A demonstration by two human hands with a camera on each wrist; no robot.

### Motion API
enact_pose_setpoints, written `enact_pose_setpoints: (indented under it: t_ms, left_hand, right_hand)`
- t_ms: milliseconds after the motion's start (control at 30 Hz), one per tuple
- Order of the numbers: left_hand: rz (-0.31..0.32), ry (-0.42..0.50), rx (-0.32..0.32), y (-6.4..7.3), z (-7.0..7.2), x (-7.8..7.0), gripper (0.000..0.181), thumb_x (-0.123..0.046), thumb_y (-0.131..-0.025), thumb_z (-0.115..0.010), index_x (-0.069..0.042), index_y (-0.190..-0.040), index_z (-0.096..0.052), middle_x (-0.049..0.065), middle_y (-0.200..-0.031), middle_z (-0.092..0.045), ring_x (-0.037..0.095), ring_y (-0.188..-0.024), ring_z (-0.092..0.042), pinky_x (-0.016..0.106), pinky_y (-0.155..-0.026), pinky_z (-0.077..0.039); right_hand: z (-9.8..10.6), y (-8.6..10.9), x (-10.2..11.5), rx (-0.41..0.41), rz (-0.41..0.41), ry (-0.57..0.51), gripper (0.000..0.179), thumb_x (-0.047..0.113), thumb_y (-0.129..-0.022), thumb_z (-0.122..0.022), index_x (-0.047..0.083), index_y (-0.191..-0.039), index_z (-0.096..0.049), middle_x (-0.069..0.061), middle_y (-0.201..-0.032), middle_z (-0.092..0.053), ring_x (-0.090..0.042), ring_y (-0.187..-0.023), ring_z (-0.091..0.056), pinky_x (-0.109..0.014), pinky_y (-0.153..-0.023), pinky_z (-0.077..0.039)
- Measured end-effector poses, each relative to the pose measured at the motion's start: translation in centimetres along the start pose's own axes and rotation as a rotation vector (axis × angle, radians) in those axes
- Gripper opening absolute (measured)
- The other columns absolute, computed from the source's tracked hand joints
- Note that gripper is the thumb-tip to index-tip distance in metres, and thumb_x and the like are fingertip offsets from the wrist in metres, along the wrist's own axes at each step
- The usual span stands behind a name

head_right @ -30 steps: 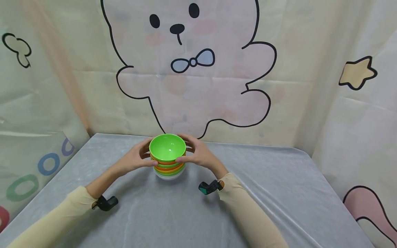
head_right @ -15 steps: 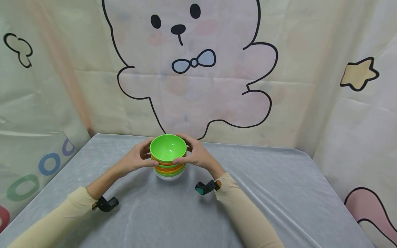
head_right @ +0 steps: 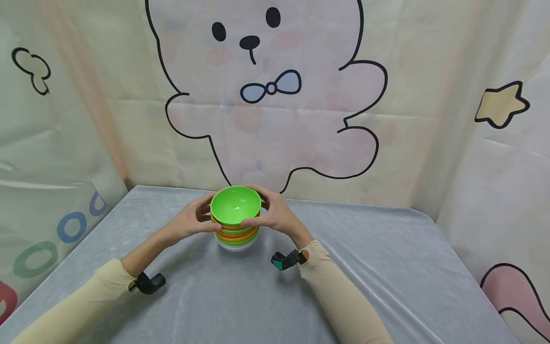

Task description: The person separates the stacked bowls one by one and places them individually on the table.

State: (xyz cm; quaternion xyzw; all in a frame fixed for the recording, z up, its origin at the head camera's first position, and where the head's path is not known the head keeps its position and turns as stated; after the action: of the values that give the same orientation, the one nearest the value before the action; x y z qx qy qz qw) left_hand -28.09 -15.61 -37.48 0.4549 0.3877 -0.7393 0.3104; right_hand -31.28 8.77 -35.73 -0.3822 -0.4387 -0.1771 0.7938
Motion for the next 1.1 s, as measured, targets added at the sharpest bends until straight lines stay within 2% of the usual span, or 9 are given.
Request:
enact_pose_setpoints:
  t_ms: [100, 300, 433, 667, 1100]
  left_hand:
    - [0.007, 0.003, -0.002, 0.0, 0.0, 0.1, 0.081, -0.017, -0.087, -0.082, -0.012, -0.155, -0.039, 0.009, -0.150, -0.046, 0.034, -0.135, -0.047, 0.050, -0.106, -0.044]
    - [0.025, -0.002, -0.001, -0.1, -0.1, 0.3, 0.084, -0.019, -0.087, -0.083, -0.016, -0.156, -0.037, 0.005, -0.152, -0.044, 0.030, -0.138, -0.044, 0.051, -0.108, -0.042]
    - [0.026, -0.012, 0.005, -0.3, -0.4, 0.1, 0.085, -0.022, -0.087, -0.083, -0.015, -0.157, -0.036, 0.006, -0.150, -0.045, 0.029, -0.134, -0.048, 0.052, -0.108, -0.041]
    - [0.032, -0.037, -0.006, -0.3, -0.4, -0.1, 0.086, -0.024, -0.087, -0.084, -0.008, -0.157, -0.036, 0.009, -0.149, -0.047, 0.031, -0.130, -0.051, 0.050, -0.107, -0.043]
    - [0.036, -0.036, 0.007, -0.5, -0.4, -0.1, 0.089, -0.023, -0.087, -0.083, -0.004, -0.157, -0.032, 0.010, -0.150, -0.046, 0.031, -0.130, -0.051, 0.052, -0.106, -0.043]
  right_hand:
    - [0.1, -0.1, 0.4, -0.012, 0.013, -0.026, 0.088, 0.026, -0.082, -0.089, -0.007, -0.149, -0.043, -0.020, -0.141, -0.052, -0.033, -0.123, -0.055, -0.047, -0.106, -0.044]
    - [0.9, -0.1, 1.2, -0.038, 0.056, -0.075, 0.087, 0.024, -0.081, -0.090, -0.001, -0.151, -0.044, -0.016, -0.143, -0.052, -0.034, -0.124, -0.055, -0.044, -0.106, -0.045]
    - [2.6, 0.6, 2.0, -0.085, 0.073, -0.074, 0.089, 0.026, -0.080, -0.091, 0.000, -0.151, -0.044, -0.018, -0.144, -0.050, -0.036, -0.125, -0.053, -0.044, -0.105, -0.046]
    - [5.8, 2.5, 2.5, -0.193, 0.034, -0.100, 0.094, 0.018, -0.075, -0.093, -0.004, -0.151, -0.042, -0.019, -0.148, -0.044, -0.033, -0.128, -0.049, -0.036, -0.102, -0.048]
    - [7.8, 4.0, 2.4, -0.224, 0.020, -0.012, 0.085, -0.001, -0.077, -0.088, -0.002, -0.150, -0.044, -0.018, -0.146, -0.046, -0.033, -0.128, -0.049, -0.035, -0.099, -0.051]
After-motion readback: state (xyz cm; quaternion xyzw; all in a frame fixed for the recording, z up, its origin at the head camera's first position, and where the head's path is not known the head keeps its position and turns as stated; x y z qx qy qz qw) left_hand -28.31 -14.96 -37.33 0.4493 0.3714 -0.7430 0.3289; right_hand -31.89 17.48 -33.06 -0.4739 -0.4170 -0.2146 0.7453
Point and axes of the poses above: each hand's wrist, its own y-axis away from the middle knuckle, its own z-axis out of the back of the hand, x = y × z, the point moved 3 cm from there along -y, towards the middle knuckle
